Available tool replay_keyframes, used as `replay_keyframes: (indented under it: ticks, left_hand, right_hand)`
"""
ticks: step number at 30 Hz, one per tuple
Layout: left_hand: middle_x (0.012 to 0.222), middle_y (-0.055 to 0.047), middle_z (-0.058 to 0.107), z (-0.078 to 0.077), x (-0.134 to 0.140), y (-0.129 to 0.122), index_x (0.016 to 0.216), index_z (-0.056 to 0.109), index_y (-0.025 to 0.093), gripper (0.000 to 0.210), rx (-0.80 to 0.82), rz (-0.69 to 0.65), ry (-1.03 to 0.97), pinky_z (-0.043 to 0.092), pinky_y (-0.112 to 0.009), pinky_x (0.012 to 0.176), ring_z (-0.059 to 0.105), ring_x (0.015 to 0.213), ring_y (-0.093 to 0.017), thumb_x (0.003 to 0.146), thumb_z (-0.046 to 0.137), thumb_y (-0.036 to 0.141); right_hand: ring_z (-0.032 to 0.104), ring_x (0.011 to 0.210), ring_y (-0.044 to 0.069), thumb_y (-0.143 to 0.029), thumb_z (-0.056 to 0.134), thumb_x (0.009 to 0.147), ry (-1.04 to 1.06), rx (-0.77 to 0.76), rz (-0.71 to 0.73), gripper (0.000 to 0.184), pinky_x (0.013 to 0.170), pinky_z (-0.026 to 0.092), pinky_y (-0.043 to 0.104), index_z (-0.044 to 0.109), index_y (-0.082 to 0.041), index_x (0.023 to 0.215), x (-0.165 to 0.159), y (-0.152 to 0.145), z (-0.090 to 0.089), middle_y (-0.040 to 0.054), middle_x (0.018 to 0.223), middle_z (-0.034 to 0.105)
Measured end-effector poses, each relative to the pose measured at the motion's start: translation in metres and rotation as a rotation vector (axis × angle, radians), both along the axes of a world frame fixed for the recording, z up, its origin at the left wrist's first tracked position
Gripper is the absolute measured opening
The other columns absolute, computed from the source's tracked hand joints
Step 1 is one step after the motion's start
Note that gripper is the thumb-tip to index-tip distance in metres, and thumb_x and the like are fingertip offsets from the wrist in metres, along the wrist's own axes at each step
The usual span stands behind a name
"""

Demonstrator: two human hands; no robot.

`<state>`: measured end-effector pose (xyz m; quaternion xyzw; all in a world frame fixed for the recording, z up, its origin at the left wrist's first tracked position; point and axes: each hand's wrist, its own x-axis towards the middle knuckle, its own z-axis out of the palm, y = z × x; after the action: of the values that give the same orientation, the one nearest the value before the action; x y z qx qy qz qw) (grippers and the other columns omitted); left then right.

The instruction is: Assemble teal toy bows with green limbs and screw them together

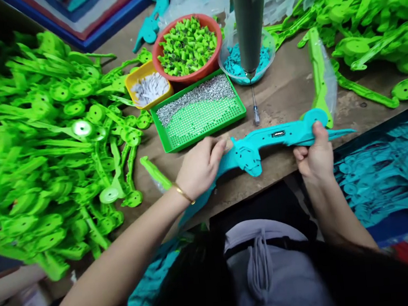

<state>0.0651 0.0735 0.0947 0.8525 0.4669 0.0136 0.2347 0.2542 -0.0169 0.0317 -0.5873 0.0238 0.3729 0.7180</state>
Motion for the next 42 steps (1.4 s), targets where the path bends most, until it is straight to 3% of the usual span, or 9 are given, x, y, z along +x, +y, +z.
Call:
replay_keyframes:
  ticks: [8, 12, 15, 21, 28, 31, 34, 38, 42]
  left_hand:
    - [0.063, -0.004, 0.056, -0.021, -0.050, -0.012, 0.064, 0.050, 0.019, 0.052, -0.140, 0.001, 0.195, 0.030, -0.029, 0.062, 0.053, 0.062, -0.017, 0.099, 0.027, 0.050]
    - [0.064, -0.004, 0.057, -0.021, -0.045, -0.006, 0.064, 0.053, 0.018, 0.056, -0.099, 0.020, 0.203, 0.029, -0.030, 0.061, 0.051, 0.062, -0.017, 0.099, 0.026, 0.053]
    - [0.065, -0.005, 0.058, -0.021, -0.040, -0.006, 0.064, 0.055, 0.017, 0.060, -0.103, 0.034, 0.215, 0.028, -0.030, 0.060, 0.051, 0.062, -0.017, 0.098, 0.025, 0.057]
    - [0.073, -0.006, 0.062, -0.012, -0.040, -0.011, 0.079, 0.060, 0.016, 0.054, -0.100, -0.074, 0.208, 0.033, -0.029, 0.062, 0.056, 0.066, -0.018, 0.099, 0.025, 0.052]
    - [0.076, -0.007, 0.063, -0.006, -0.040, -0.017, 0.085, 0.061, 0.015, 0.057, -0.059, -0.043, 0.237, 0.034, -0.028, 0.061, 0.057, 0.068, -0.019, 0.097, 0.028, 0.059]
    - [0.074, -0.006, 0.063, -0.008, -0.031, -0.015, 0.081, 0.061, 0.014, 0.058, -0.067, -0.009, 0.202, 0.033, -0.028, 0.059, 0.055, 0.064, -0.017, 0.096, 0.029, 0.060]
    - [0.071, -0.006, 0.063, -0.009, -0.021, -0.015, 0.079, 0.063, 0.013, 0.060, -0.056, 0.026, 0.169, 0.031, -0.028, 0.057, 0.053, 0.061, -0.015, 0.095, 0.031, 0.061]
    - [0.071, -0.006, 0.064, -0.007, -0.014, -0.019, 0.079, 0.064, 0.013, 0.060, -0.056, 0.056, 0.114, 0.032, -0.027, 0.057, 0.054, 0.061, -0.015, 0.096, 0.030, 0.060]
    - [0.073, -0.007, 0.065, -0.007, -0.012, -0.024, 0.080, 0.064, 0.013, 0.061, -0.055, 0.039, 0.128, 0.032, -0.027, 0.058, 0.055, 0.063, -0.016, 0.095, 0.030, 0.061]
  right_hand:
    - [0.036, 0.036, 0.003, -0.053, 0.064, 0.075, -0.006, 0.102, 0.052, 0.035, 0.031, 0.028, 0.017, 0.048, -0.022, 0.073, 0.017, 0.014, 0.003, -0.0091, 0.054, 0.049]
    - [0.056, 0.052, 0.009, -0.077, 0.059, 0.066, -0.034, 0.058, 0.421, 0.059, 0.043, 0.045, 0.021, 0.051, -0.021, 0.083, -0.021, 0.008, -0.001, -0.0042, 0.066, 0.059]
    - [0.048, 0.044, 0.007, -0.073, 0.064, 0.065, -0.073, -0.021, 0.701, 0.056, 0.037, 0.036, 0.018, 0.048, -0.021, 0.078, -0.055, 0.003, -0.004, -0.0065, 0.055, 0.053]
    - [0.031, 0.037, 0.002, -0.052, 0.077, 0.066, -0.050, 0.133, 0.601, 0.045, 0.032, 0.017, 0.016, 0.045, -0.021, 0.072, -0.063, 0.011, 0.003, -0.0121, 0.047, 0.037]
    - [0.030, 0.034, 0.003, -0.062, 0.073, 0.066, 0.150, 0.123, 0.675, 0.051, 0.032, 0.017, 0.015, 0.042, -0.023, 0.075, -0.053, 0.002, 0.008, -0.0120, 0.044, 0.040]
    - [0.043, 0.037, 0.007, -0.077, 0.060, 0.066, 0.203, 0.023, 0.927, 0.058, 0.033, 0.030, 0.018, 0.047, -0.022, 0.078, -0.082, -0.017, 0.005, -0.0071, 0.048, 0.050]
    - [0.049, 0.044, 0.007, -0.070, 0.065, 0.068, 0.069, 0.050, 1.221, 0.054, 0.037, 0.037, 0.019, 0.051, -0.019, 0.070, -0.113, -0.036, 0.000, -0.0034, 0.056, 0.056]
    - [0.042, 0.043, 0.003, -0.062, 0.058, 0.079, -0.128, 0.131, 1.116, 0.049, 0.039, 0.033, 0.016, 0.050, -0.017, 0.061, -0.129, -0.049, -0.006, -0.0046, 0.054, 0.051]
    - [0.057, 0.051, 0.008, -0.063, 0.066, 0.071, 0.059, 0.100, 1.097, 0.048, 0.043, 0.047, 0.019, 0.056, -0.017, 0.074, -0.135, -0.053, -0.009, -0.0013, 0.064, 0.062]
